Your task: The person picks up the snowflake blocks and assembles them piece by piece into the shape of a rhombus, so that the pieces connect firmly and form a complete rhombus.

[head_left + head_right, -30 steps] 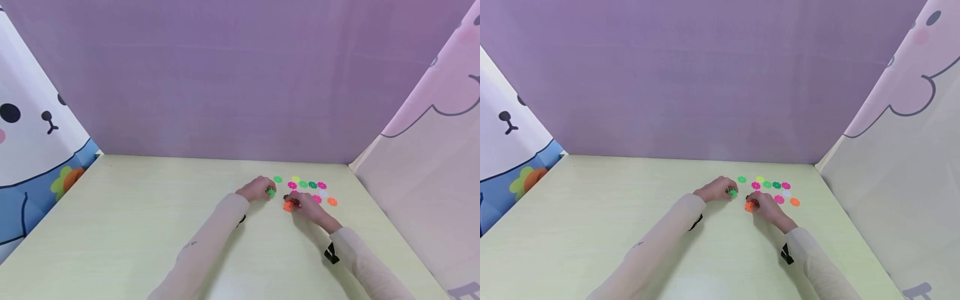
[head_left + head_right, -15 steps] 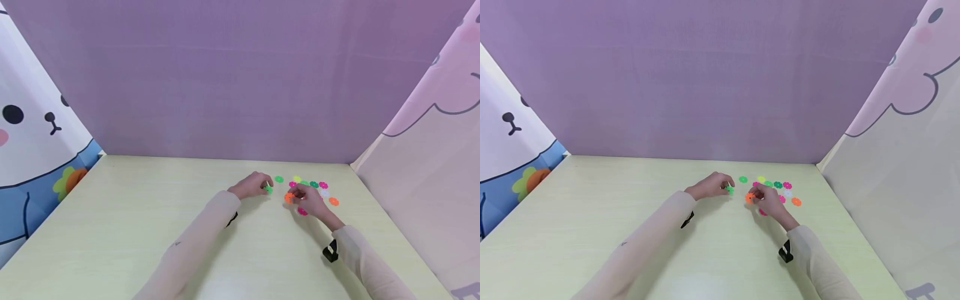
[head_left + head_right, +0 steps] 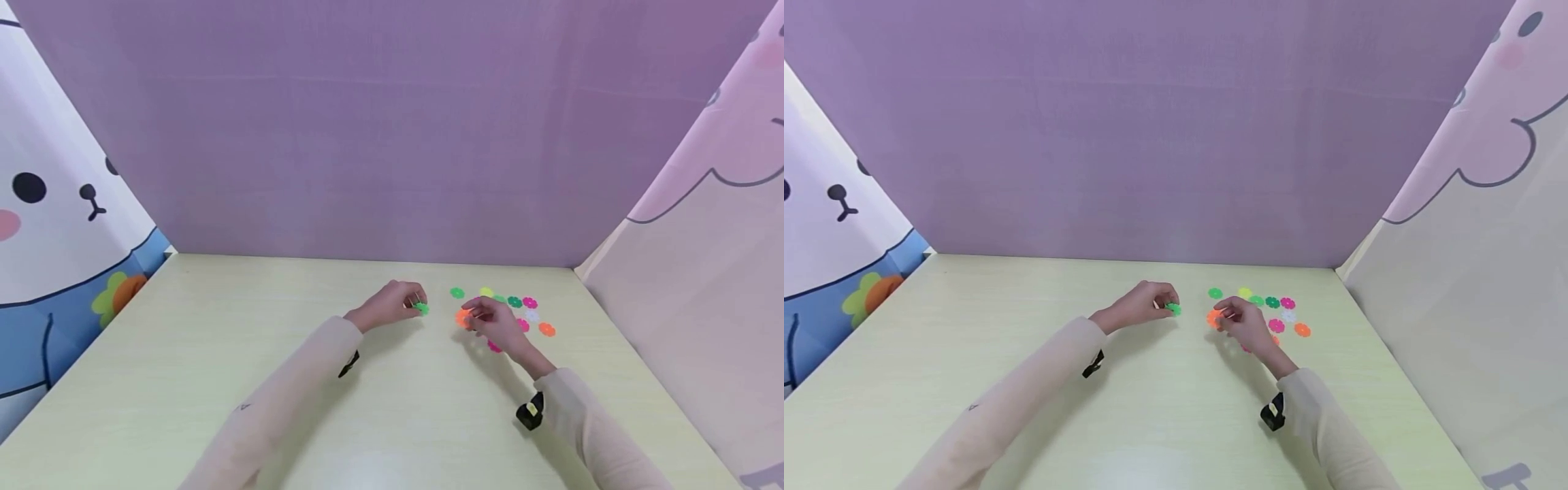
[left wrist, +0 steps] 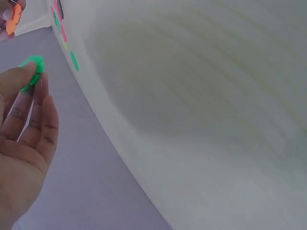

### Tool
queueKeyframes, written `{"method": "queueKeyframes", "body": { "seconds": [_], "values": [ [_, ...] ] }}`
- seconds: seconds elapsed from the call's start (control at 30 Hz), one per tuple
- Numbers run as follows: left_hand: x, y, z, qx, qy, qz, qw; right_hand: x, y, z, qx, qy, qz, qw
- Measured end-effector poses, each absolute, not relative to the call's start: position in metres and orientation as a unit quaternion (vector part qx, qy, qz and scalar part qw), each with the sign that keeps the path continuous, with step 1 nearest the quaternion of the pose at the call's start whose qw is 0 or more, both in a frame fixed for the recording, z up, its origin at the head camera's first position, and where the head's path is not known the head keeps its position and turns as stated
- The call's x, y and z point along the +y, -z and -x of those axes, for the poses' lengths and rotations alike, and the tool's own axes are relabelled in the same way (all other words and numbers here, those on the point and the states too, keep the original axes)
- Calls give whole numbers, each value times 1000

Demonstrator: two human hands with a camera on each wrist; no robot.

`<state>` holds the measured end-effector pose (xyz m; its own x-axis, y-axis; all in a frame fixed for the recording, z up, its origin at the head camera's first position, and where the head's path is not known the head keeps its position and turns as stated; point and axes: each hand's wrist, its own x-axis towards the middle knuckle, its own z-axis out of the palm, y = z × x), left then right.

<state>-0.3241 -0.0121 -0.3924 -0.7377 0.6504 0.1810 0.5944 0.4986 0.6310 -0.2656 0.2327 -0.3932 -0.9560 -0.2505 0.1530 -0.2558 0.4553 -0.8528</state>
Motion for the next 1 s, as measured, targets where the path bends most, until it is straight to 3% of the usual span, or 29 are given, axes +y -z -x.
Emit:
{"method": "queueKeyframes", "body": {
  "seconds": [0.43, 1.0],
  "values": [
    [-37, 392, 309, 843, -394, -366, 31, 198, 392, 267, -813, -564, -142, -22],
    [-62, 397, 296, 843, -387, -370, -58, 157, 395, 268, -785, -604, -131, -37]
  ]
}}
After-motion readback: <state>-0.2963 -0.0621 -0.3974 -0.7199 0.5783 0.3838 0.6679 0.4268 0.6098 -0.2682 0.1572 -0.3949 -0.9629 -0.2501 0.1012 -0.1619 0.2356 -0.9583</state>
